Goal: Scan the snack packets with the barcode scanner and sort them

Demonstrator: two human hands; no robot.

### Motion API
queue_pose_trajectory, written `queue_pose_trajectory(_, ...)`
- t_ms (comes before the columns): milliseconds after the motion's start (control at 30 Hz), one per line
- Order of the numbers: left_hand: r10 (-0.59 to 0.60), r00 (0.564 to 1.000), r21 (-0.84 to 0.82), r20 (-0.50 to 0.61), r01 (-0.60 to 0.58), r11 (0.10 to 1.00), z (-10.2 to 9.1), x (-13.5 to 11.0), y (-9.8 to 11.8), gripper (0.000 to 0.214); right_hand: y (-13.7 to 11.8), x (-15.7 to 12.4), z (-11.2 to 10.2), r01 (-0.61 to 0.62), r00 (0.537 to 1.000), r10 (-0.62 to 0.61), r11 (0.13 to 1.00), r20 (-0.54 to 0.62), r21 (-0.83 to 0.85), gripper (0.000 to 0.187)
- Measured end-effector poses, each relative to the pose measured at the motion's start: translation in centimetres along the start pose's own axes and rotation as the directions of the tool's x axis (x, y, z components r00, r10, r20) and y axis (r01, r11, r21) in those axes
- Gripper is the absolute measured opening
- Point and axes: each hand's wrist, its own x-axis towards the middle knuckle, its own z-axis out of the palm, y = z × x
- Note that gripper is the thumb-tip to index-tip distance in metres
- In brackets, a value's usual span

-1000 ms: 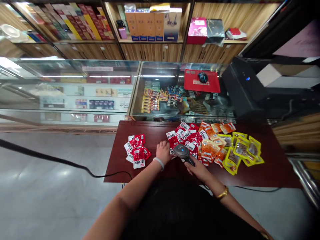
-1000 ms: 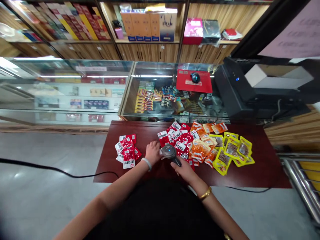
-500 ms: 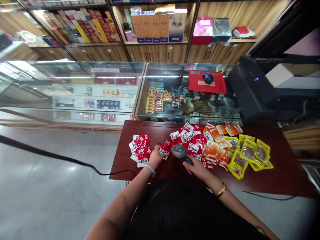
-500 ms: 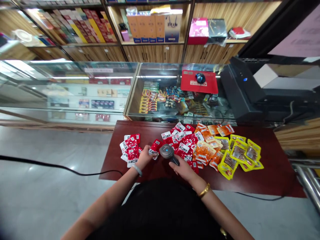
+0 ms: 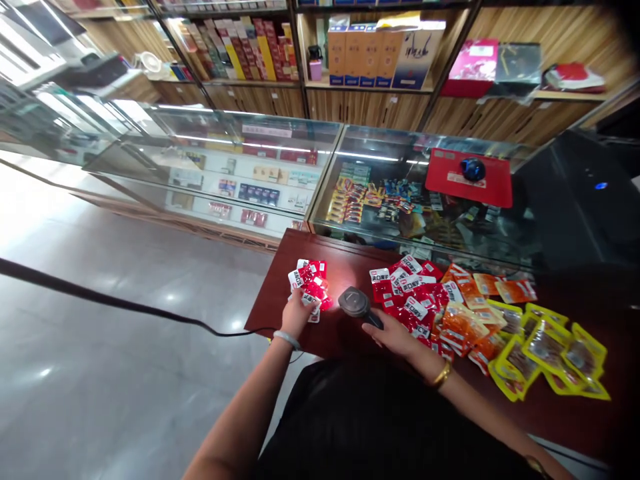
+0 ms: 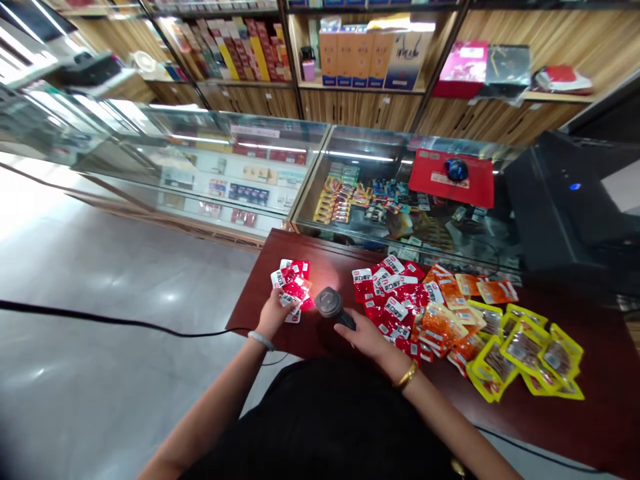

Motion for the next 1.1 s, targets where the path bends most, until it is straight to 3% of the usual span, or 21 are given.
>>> queue_pose_trajectory(200,-0.021,1.000,0.026,0.012,0.021,0.999,-1.6,1.2,-2.2,0.049,-0.2,-0.6,-0.1,-0.003,1.000,0.003,1.000,-0.026,-0.013,0.061)
queue_pose_trajectory(367,-0.006,1.000,0.070,0.009,0.005,0.998,-1.5,1.8,-2.8,0.051,-0.7,-0.6,0.0,-0.033,0.999,0.031,0.998,0.042,0.050,0.064)
queue_pose_trajectory(533,0.013,1.000,0.053,0.004,-0.013,0.999,-1.5,1.7,-3.0,0.046,-2.4,1.1,0.7,0.028,0.992,-0.037,0.997,0.120,0.069,0.061)
queue_pose_trajectory(700,0.039,0.999,0.019,-0.016,-0.039,0.999,-1.4,1.3,-3.4,0.035,-2.9,2.9,1.3,0.052,0.990,-0.062,0.996,0.124,0.075,0.061)
queue_pose_trajectory(867,0.015,1.000,0.010,-0.023,-0.014,1.000,-1.3,1.4,-3.4,0.047,-2.0,2.8,1.0,0.041,0.994,-0.050,0.995,0.101,0.090,0.061)
queue_pose_trajectory(967,0.044,0.991,0.097,-0.129,-0.032,0.995,-1.5,1.4,-3.1,0.052,-1.2,1.8,0.2,0.033,0.997,-0.038,0.996,0.061,0.080,0.060)
queue_pose_trajectory(1100,0.149,0.930,0.255,-0.337,-0.062,0.965,-1.3,0.9,-1.4,0.054,0.5,-0.8,-1.3,0.018,1.000,-0.016,0.998,-0.024,0.055,0.060)
